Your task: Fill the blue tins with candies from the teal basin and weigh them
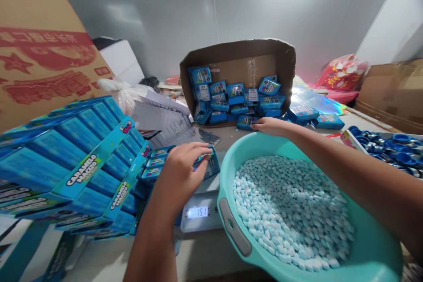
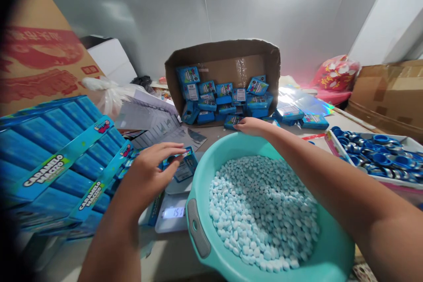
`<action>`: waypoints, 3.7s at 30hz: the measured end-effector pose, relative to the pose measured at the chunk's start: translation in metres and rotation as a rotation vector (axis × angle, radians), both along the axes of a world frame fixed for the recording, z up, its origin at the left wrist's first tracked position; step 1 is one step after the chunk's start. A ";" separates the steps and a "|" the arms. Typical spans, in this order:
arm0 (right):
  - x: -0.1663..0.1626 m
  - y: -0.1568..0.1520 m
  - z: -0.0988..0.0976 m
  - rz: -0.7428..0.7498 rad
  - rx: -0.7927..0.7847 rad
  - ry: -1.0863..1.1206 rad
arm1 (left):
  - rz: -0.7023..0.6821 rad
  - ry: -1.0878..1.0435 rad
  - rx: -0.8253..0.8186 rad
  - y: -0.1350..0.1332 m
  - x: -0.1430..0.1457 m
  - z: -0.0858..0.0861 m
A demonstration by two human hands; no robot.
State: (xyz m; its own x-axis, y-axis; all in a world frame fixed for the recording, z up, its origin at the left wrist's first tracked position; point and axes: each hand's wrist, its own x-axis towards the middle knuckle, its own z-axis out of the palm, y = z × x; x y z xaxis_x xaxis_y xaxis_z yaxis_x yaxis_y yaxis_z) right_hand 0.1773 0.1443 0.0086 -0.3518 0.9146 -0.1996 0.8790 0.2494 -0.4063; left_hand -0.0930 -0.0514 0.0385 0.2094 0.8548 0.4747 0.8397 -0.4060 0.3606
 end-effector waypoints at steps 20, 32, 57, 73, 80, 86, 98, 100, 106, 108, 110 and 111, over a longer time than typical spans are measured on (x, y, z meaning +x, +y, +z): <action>0.001 -0.001 0.001 0.003 -0.011 0.010 | -0.536 0.155 -0.732 -0.034 0.087 -0.017; 0.002 -0.001 0.001 0.003 -0.021 0.024 | -0.562 0.055 -0.716 -0.033 0.083 -0.016; 0.004 0.004 -0.004 0.017 0.005 0.032 | -0.588 0.038 -0.740 -0.030 0.078 -0.012; 0.006 0.007 -0.008 0.029 0.015 0.059 | -0.388 -0.306 -0.234 -0.008 0.041 -0.010; 0.005 0.006 -0.007 0.006 -0.002 0.050 | 0.144 -0.449 0.056 0.012 -0.016 -0.014; 0.004 0.000 -0.001 0.009 -0.016 0.037 | 0.145 -0.261 0.177 0.022 -0.021 -0.023; 0.004 0.001 -0.001 -0.007 -0.016 0.020 | -0.018 0.032 0.277 0.033 -0.026 -0.034; 0.004 0.001 -0.001 -0.010 -0.014 0.021 | -0.025 0.039 0.261 0.033 -0.026 -0.034; 0.004 0.002 -0.001 -0.002 -0.009 0.017 | -0.034 0.035 0.215 0.031 -0.027 -0.033; 0.004 0.002 -0.001 0.001 -0.005 0.019 | -0.036 0.039 0.219 0.030 -0.027 -0.032; 0.004 0.002 -0.002 0.004 -0.002 0.022 | -0.031 0.039 0.205 0.029 -0.026 -0.032; 0.004 0.003 -0.002 0.007 0.000 0.024 | -0.029 0.037 0.197 0.029 -0.026 -0.032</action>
State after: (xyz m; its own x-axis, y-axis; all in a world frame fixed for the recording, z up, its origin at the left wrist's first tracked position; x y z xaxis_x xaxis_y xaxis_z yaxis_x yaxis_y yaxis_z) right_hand 0.1812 0.1472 0.0066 -0.3624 0.9122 -0.1912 0.8673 0.2550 -0.4275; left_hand -0.1186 -0.0228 0.0062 0.2527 0.7397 0.6236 0.8380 -0.4895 0.2411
